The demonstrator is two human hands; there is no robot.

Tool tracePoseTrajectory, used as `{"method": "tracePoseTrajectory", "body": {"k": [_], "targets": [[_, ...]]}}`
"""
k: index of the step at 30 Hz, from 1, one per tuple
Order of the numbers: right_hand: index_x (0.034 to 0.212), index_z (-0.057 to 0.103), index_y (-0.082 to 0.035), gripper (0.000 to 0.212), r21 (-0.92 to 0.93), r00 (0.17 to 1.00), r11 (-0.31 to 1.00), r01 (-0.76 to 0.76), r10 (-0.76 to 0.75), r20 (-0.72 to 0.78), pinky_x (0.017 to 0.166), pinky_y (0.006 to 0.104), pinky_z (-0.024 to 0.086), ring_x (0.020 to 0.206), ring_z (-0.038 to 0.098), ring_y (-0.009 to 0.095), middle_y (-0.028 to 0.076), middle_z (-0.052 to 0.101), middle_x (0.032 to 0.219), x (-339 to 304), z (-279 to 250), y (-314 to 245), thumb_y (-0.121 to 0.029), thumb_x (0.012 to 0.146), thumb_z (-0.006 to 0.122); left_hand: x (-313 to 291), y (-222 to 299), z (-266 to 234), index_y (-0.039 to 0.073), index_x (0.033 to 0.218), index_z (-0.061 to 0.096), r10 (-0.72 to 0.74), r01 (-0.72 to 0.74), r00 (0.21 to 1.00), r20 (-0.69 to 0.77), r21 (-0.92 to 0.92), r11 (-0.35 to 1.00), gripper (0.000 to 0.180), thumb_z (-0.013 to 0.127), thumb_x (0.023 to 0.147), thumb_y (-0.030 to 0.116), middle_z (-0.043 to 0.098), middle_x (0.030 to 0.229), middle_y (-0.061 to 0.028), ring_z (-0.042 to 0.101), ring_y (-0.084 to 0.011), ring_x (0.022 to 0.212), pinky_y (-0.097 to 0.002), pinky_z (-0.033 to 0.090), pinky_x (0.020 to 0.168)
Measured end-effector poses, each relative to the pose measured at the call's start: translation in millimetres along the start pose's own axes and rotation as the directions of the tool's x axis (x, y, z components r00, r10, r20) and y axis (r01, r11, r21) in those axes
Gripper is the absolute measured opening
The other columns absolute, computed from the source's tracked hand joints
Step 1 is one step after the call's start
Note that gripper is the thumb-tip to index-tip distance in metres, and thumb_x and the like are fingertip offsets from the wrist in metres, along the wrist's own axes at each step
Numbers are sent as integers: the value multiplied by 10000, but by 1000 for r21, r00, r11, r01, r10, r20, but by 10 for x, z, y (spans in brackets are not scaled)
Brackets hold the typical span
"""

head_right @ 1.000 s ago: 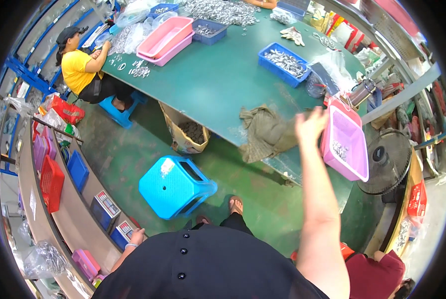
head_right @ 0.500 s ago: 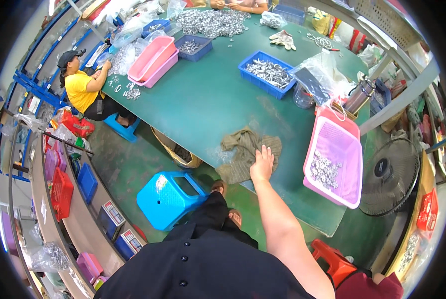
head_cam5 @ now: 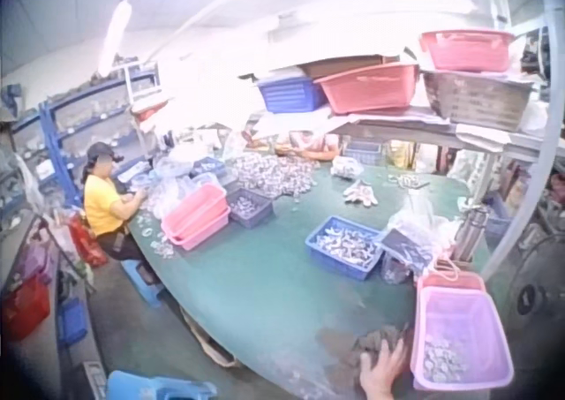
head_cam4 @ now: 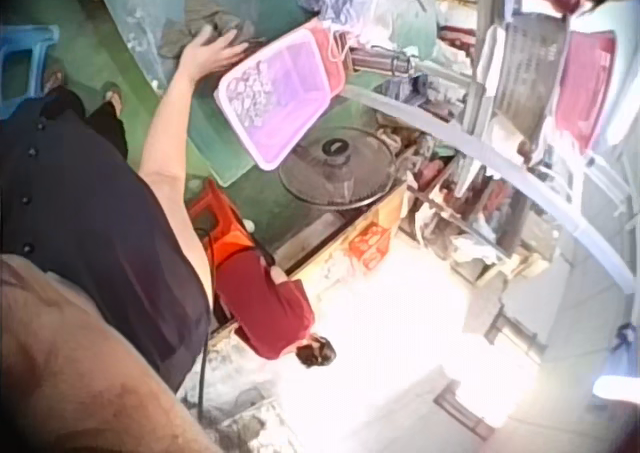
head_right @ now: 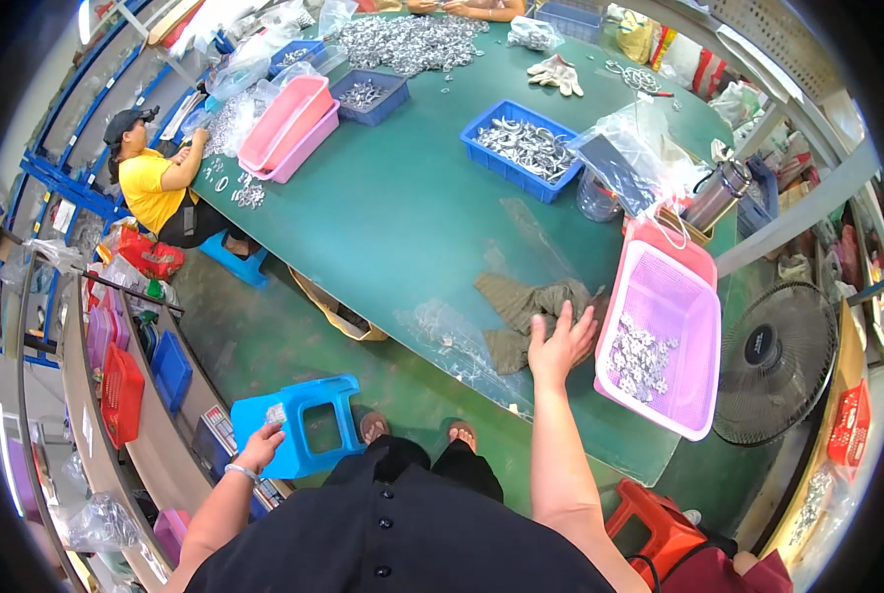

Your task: The person sorts small snowflake-shaped metal parts by hand on a bench, placing them into a bag held in their lap, then clears the bench with a cloth and walks to another station.

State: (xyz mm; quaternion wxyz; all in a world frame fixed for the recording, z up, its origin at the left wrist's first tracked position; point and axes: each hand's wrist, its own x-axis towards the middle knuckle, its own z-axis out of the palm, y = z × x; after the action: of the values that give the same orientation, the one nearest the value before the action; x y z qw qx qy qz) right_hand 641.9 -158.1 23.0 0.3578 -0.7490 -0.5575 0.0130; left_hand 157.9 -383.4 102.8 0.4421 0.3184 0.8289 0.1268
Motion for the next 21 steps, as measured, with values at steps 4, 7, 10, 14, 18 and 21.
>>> {"method": "tracePoseTrajectory", "body": {"k": [4,7,10,14,18,21], "targets": [[1436,372,-266,870,-288,927,958,-9,115,356,1057,664,135,1369,137,510,230,192,1517,-45,19,-210,-649,706,650,7,-119,185,6,1323,489,62,-62,991,115,-4,998,483,611,912,228,561,1283,-140,523,-235,1184,-347,414,997],[1416,413,-265,770,-327,938,945,0,113,327,1081,632,141,1374,179,482,209,246,1508,112,183,-284,-599,757,629,76,-110,232,-4,1365,426,-103,58,965,243,187,981,573,631,892,248,501,1346,-206,481,-291,1260,-368,404,1028],[1337,516,-166,553,-289,958,953,93,-6,288,1110,544,194,1377,259,385,181,323,1480,161,510,-460,-453,867,567,380,-210,159,-7,1381,400,-49,24,968,245,106,994,604,634,888,252,490,1351,-225,479,-305,1261,-374,409,1023],[1283,540,-54,483,-259,955,952,163,-86,284,1109,496,240,1343,331,364,193,397,1427,80,942,-894,-340,893,546,1280,27,10,-17,1371,399,20,-30,994,110,89,996,645,636,867,308,588,1209,-235,615,-326,1050,-387,495,881],[1005,635,-47,196,109,910,938,329,-346,227,1043,463,364,1208,492,366,181,548,1265,-52,1398,-1454,-113,823,602,2326,674,127,-20,1376,387,86,-80,985,-147,52,995,753,643,832,434,590,1196,-253,601,-372,1058,-406,473,908],[916,639,-46,174,230,890,879,417,-446,95,953,425,451,1049,578,354,170,624,1082,226,1543,-1727,20,791,538,2769,1081,222,-46,1388,352,-9,19,988,-154,60,998,903,656,773,542,567,1232,-266,563,-383,1134,-419,437,959]]}}
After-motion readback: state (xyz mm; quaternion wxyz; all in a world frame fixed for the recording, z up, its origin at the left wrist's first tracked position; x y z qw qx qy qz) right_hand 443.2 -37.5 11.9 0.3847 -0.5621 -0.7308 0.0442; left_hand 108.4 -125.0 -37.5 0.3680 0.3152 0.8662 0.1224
